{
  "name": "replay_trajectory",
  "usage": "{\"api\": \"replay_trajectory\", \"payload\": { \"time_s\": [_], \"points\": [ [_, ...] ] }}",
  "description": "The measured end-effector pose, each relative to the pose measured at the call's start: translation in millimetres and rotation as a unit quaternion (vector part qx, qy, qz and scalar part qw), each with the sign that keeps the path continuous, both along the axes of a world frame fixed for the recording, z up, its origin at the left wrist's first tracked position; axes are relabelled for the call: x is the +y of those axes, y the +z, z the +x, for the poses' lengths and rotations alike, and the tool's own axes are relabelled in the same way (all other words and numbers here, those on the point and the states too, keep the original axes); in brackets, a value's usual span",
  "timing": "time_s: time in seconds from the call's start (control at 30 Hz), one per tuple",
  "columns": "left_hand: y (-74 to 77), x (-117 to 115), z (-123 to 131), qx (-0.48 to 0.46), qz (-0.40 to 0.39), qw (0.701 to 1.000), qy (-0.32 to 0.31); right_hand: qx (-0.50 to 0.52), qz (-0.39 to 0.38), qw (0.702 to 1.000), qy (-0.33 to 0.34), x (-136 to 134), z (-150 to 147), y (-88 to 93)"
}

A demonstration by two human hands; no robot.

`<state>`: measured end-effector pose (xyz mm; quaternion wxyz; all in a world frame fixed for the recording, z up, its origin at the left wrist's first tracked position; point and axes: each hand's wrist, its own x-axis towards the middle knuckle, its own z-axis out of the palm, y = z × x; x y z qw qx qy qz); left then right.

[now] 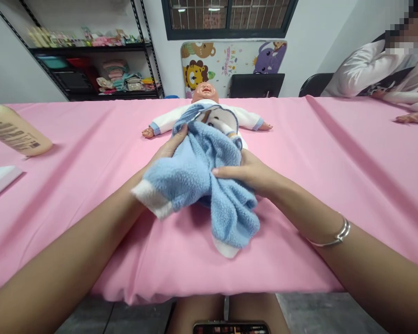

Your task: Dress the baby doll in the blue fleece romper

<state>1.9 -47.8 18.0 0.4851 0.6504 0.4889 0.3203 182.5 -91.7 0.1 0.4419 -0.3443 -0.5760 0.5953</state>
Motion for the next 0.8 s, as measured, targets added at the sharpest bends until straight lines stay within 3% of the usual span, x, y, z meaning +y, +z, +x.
{"api": "replay_trajectory", "payload": {
  "time_s": [0.1,0.2,0.27,0.4,0.5,0.57,0.7,0.8],
  "points": [
    [-5.2,3,-3,-0.095,-0.035,0.995,0.012,-0.098,0.127,0.986,-0.043,0,1,4.5],
    [-10.3,12,-8,-0.165,-0.045,0.985,0.029,-0.18,0.247,0.943,-0.133,6,4,5.6],
    [-13.7,17,-11,-0.187,-0.052,0.981,0.021,-0.214,0.283,0.919,-0.171,11,7,3.4],
    [-21.2,20,-16,-0.193,-0.072,0.979,-0.004,-0.229,0.281,0.915,-0.177,18,11,-2.5],
    [-26.7,21,-17,-0.186,-0.058,0.979,-0.059,-0.245,0.232,0.936,-0.102,19,13,-1.4],
    [-29.1,22,-16,-0.162,-0.004,0.984,-0.071,-0.279,0.188,0.94,-0.057,18,14,2.2],
    [-30.6,23,-10,-0.121,0.148,0.981,-0.009,-0.312,0.17,0.934,-0.045,14,13,9.7],
    [-31.3,23,-7,-0.147,0.182,0.972,0.023,-0.302,0.177,0.936,-0.027,11,9,10.7]
  ]
}}
